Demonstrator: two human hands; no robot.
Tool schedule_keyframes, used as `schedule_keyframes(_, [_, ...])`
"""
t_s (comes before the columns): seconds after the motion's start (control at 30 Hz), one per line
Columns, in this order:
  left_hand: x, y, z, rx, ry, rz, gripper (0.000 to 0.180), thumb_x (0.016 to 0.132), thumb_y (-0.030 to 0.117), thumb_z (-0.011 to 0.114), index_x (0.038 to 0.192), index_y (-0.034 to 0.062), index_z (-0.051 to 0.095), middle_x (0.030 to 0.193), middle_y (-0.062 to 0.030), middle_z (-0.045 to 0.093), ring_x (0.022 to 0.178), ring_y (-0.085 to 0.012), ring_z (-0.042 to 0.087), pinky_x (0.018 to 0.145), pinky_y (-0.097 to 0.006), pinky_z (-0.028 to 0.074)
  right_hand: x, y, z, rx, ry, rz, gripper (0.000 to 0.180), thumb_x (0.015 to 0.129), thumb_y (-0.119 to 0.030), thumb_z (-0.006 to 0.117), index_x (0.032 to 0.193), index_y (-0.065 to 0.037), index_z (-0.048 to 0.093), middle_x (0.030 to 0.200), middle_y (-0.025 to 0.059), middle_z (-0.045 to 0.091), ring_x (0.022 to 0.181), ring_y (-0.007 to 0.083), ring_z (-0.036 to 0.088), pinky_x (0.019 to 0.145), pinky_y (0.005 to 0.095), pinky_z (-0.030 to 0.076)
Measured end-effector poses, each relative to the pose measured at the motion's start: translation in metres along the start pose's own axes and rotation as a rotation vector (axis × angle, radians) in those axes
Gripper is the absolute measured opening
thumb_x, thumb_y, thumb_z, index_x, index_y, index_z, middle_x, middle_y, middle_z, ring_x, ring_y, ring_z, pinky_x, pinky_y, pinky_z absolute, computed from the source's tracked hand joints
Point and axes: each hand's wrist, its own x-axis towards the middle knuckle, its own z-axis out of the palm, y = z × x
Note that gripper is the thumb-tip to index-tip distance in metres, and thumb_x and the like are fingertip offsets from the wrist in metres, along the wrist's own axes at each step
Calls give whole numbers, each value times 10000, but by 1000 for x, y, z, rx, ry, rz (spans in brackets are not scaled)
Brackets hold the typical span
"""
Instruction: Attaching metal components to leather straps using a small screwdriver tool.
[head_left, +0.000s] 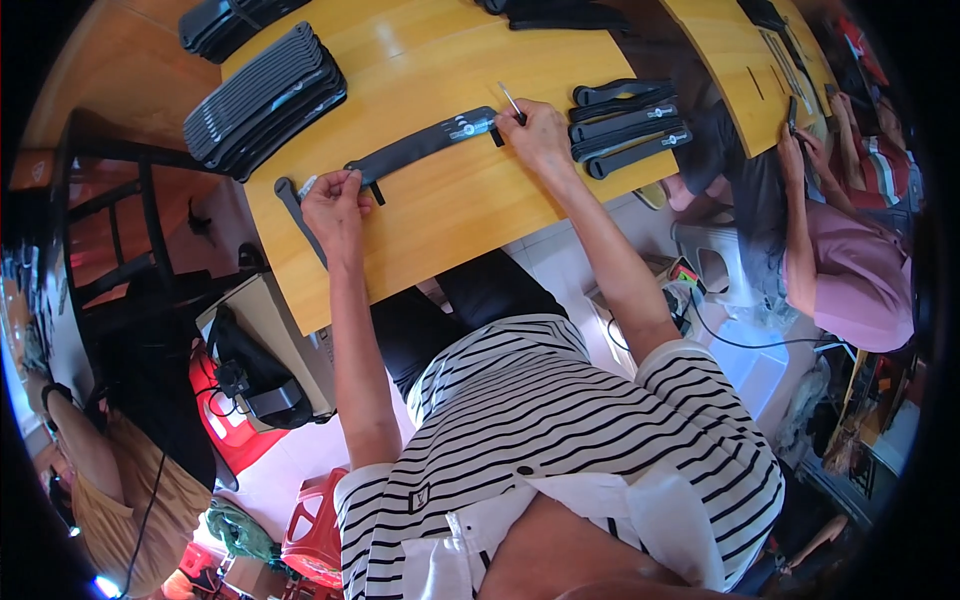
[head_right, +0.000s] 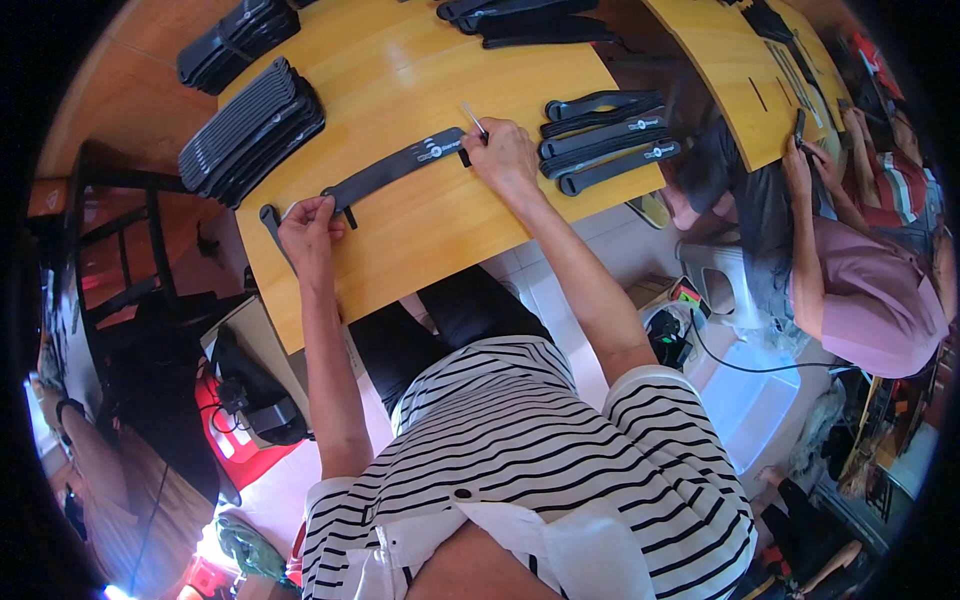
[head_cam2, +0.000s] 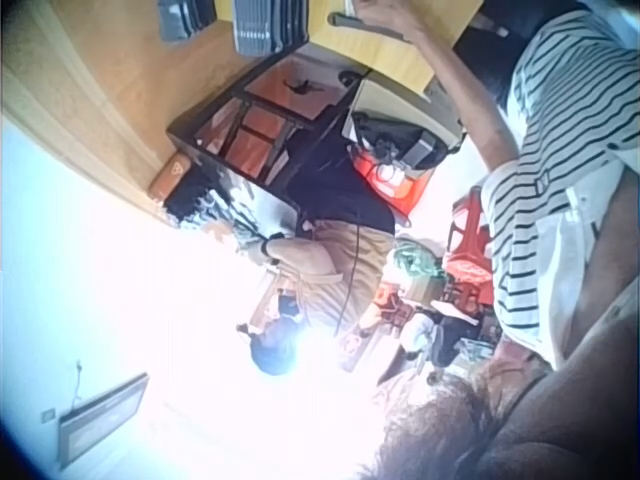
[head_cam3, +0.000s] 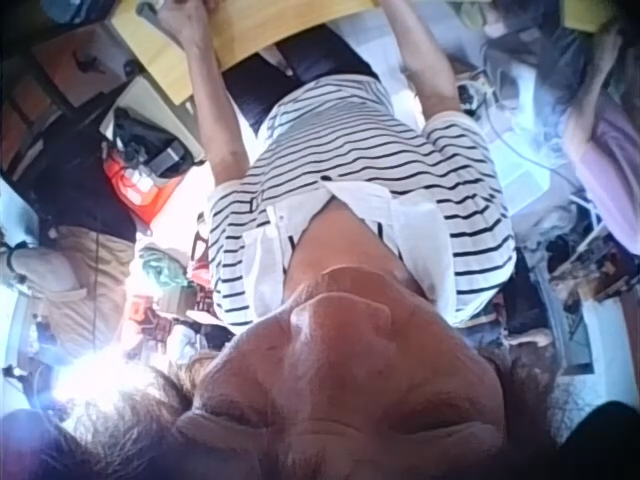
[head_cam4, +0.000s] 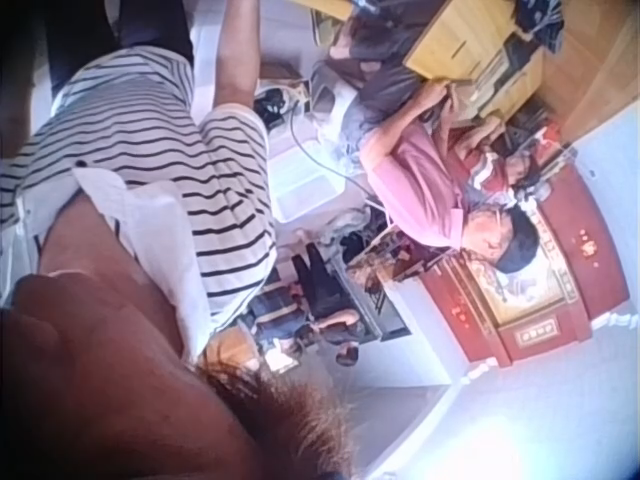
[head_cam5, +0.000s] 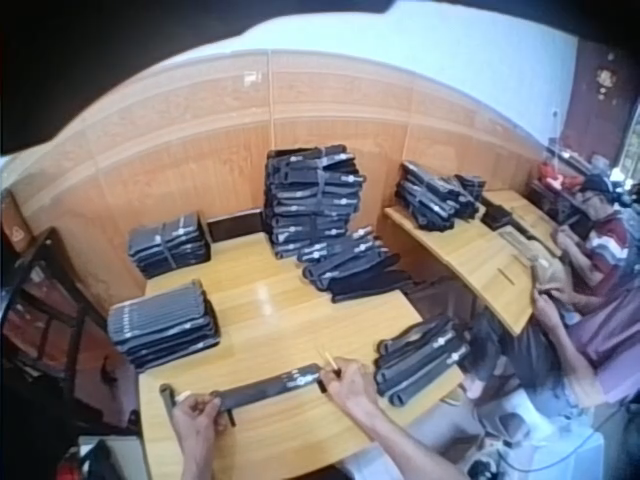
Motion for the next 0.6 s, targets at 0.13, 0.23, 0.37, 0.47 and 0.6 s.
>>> schedule_keyframes(0.13, [1,1,0,-1,-10,-28,101,819,101,626,823,3,601,637,-14,565,484,-61,513,453,-171,405,0,-1,-1,-23,-9,7,205,738,-266,640,796,-69,647,717,145,634,760,323,616,676,407,470])
schedule_keyframes(0.23, [1,1,0,16,-7,-25,108,819,107,626,812,4,596,631,-15,559,477,-62,511,447,-170,408,-1,-5,-2,-41,-5,20,205,738,-262,641,796,-66,647,723,150,635,766,330,615,679,408,469])
schedule_keyframes(0.37, [0,1,2,43,-2,-3,115,819,106,625,803,-2,587,633,-21,559,473,-65,515,439,-175,415,-1,-6,-3,-44,0,3,204,738,-260,642,797,-64,647,731,156,635,766,334,615,676,412,470])
schedule_keyframes(0.47, [-1,3,4,63,21,33,122,816,68,610,816,-51,585,632,-55,578,455,-86,530,417,-198,427,0,-8,-3,-44,-17,-8,204,743,-262,633,784,-63,643,738,160,635,763,342,614,672,420,470])
schedule_keyframes(0.6, [-3,5,6,124,46,64,121,813,61,607,812,-56,577,624,-61,573,453,-91,533,414,-209,428,-2,-10,-1,-121,21,-44,205,760,-265,605,763,-63,635,745,167,634,766,352,611,674,433,471])
